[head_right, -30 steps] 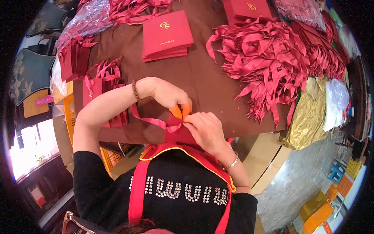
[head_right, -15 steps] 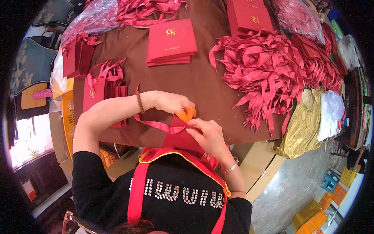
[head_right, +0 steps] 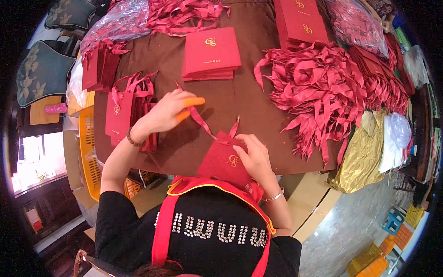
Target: The person attaches ribbon handles to small gift bags by hand, threading the ribbon straps into the bags and placing the assembled bags into a stack.
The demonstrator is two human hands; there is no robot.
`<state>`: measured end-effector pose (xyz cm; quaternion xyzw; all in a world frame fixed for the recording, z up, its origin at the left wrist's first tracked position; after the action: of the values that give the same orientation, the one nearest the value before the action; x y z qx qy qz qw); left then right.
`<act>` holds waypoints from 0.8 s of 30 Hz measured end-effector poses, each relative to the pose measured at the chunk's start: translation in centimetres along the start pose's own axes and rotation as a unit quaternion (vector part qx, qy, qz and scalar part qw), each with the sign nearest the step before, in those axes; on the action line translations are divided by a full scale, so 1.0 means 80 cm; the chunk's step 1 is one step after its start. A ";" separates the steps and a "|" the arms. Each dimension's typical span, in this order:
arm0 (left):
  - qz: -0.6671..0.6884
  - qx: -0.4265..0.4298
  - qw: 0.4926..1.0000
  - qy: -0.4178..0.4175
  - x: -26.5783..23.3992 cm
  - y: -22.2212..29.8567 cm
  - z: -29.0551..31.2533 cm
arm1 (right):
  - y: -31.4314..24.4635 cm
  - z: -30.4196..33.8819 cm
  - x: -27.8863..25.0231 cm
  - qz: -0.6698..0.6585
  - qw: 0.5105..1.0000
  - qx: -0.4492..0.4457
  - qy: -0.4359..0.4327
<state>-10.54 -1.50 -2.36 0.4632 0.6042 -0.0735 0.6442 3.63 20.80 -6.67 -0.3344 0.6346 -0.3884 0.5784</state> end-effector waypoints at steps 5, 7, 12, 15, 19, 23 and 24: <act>-0.086 0.021 0.996 -0.005 0.014 -0.007 0.055 | -0.028 -0.008 -0.004 0.141 0.980 -0.132 0.041; -0.092 0.034 0.995 0.017 -0.002 -0.006 0.065 | -0.031 -0.006 -0.007 0.143 0.981 -0.120 0.051; 0.414 -0.295 0.850 -0.138 -0.042 0.028 0.078 | -0.033 -0.001 -0.020 0.126 0.984 -0.080 0.096; 0.695 -0.249 0.669 -0.088 -0.045 0.044 0.096 | -0.024 0.008 -0.027 0.098 0.990 -0.025 0.103; 0.801 -0.154 0.577 -0.047 -0.050 0.073 0.093 | -0.002 0.021 -0.046 0.186 0.974 -0.071 0.107; 0.806 -0.133 0.575 0.042 -0.047 0.075 0.079 | -0.006 0.032 -0.037 0.146 0.985 -0.042 0.079; 0.785 -0.141 0.600 0.064 -0.046 0.072 0.076 | -0.008 0.034 -0.033 0.118 0.990 -0.023 0.070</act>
<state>-3.41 -4.10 2.70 0.6661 0.0501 0.5764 0.4707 6.61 22.47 -4.91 -0.2425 0.7172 -0.3258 0.5663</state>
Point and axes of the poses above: each hand's wrist, its own z-axis away from the middle knuckle, its own x-axis out of the palm, y = z × x, the point moved 3 cm from there along -z, towards the middle knuckle, and after that the axes turned 9 degrees about y, right-handed, at the moved point
